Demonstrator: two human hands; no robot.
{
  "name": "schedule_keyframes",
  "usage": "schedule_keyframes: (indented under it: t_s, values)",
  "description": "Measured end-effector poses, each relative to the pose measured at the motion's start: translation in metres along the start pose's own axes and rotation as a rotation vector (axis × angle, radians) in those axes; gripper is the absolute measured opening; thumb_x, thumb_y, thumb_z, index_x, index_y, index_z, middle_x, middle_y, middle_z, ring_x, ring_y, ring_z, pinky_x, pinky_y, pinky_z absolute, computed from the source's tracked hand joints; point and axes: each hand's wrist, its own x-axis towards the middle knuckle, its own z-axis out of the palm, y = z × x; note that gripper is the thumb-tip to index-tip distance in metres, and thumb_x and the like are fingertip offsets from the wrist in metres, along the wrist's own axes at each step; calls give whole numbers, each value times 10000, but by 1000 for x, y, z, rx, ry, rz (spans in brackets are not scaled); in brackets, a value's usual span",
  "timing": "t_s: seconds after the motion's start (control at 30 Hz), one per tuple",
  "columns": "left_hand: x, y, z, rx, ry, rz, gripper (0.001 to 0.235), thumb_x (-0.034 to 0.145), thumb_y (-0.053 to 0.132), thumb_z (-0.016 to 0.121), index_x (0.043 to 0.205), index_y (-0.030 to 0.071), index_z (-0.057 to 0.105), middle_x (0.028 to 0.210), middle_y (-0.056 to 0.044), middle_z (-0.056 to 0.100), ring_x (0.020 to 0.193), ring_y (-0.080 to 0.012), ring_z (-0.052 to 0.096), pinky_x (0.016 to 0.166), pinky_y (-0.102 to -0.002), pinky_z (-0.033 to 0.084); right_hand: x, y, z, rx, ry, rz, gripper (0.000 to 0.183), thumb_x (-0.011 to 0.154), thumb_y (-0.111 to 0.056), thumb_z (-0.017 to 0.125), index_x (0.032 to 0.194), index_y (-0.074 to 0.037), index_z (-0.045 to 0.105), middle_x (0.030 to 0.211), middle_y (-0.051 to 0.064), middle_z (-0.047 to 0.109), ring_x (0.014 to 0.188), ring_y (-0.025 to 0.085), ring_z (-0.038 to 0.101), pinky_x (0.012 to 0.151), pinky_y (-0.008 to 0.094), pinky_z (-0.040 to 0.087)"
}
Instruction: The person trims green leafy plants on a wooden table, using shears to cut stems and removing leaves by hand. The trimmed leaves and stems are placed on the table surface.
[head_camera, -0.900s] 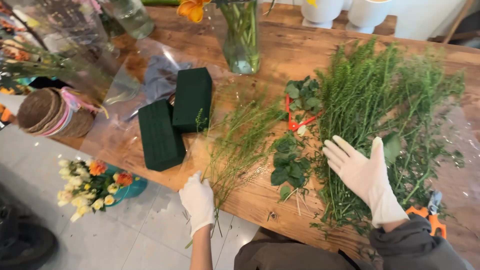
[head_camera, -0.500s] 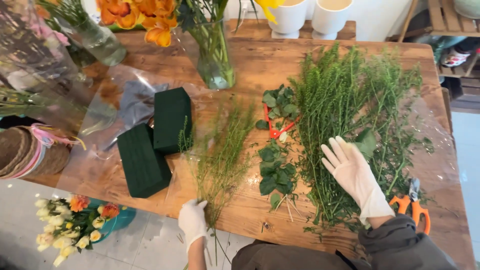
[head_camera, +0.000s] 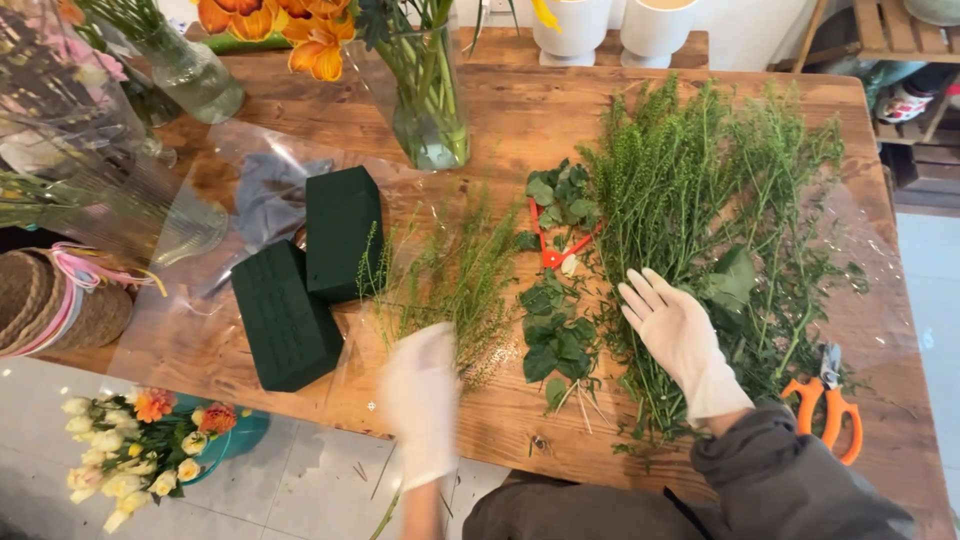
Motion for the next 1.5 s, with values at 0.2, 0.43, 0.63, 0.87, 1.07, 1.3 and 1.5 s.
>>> schedule_keyframes:
  t_s: [0.2, 0.43, 0.63, 0.87, 1.07, 1.3, 1.5]
  values:
    - [-64, 72, 151, 41, -702, 668, 362, 812, 426, 707, 1049, 152, 701, 1050, -74, 695, 1131, -287, 633, 982, -470, 507, 20, -3, -19, 120, 113, -41, 937, 920, -748, 292, 1587, -106, 145, 1661, 138, 187, 1539, 340, 170, 1247, 521, 97]
    - [-99, 58, 259, -21, -806, 844, 249, 980, 463, 523, 1055, 238, 599, 1044, -72, 666, 1122, -283, 645, 997, -420, 531, -23, -42, -82, 250, 238, -208, 922, 918, -753, 343, 1593, -165, 120, 1680, 117, 77, 1545, 344, 98, 1234, 572, 132]
    - [-164, 56, 263, 68, -1068, 806, 285, 995, 283, 487, 1236, 342, 627, 1163, 14, 700, 1126, -219, 668, 1010, -392, 540, -59, -65, -70, 325, 281, -277, 701, 870, -523, 590, 1498, -263, 419, 1669, 119, 79, 1530, 395, -9, 1174, 679, 140]
    - [-138, 106, 223, -171, -971, 507, 165, 878, 432, 632, 929, 280, 671, 917, 36, 716, 1017, -216, 687, 896, -390, 547, 1, -125, -111, 24, 339, -426, 420, 961, -390, 574, 1340, -210, 588, 1335, -56, 641, 1205, 129, 611, 1086, 354, 460]
    - [-181, 138, 165, -81, -1202, 882, 421, 744, 459, 671, 1045, 166, 655, 867, 7, 631, 842, -190, 618, 785, -332, 464, 18, -207, -94, -76, 531, -519, 600, 974, -381, 336, 1518, -135, 391, 1575, -24, 442, 1436, 128, 445, 1186, 275, 359]
    - [-170, 136, 168, -155, -1436, 864, 183, 850, 263, 701, 1018, 195, 674, 899, 54, 647, 852, -104, 574, 803, -259, 436, -20, -229, -26, -146, 676, -497, 508, 1040, -280, 327, 1506, -86, 389, 1538, 42, 502, 1413, 168, 490, 1203, 311, 369]
    - [-183, 95, 142, -359, -1882, 1002, 243, 910, 298, 682, 1096, 145, 643, 1120, 14, 640, 1105, -114, 596, 1107, -310, 478, 5, -265, -68, 275, 708, -526, 482, 972, -286, 370, 1363, -162, 623, 1438, -95, 626, 1296, 20, 592, 1115, 168, 435]
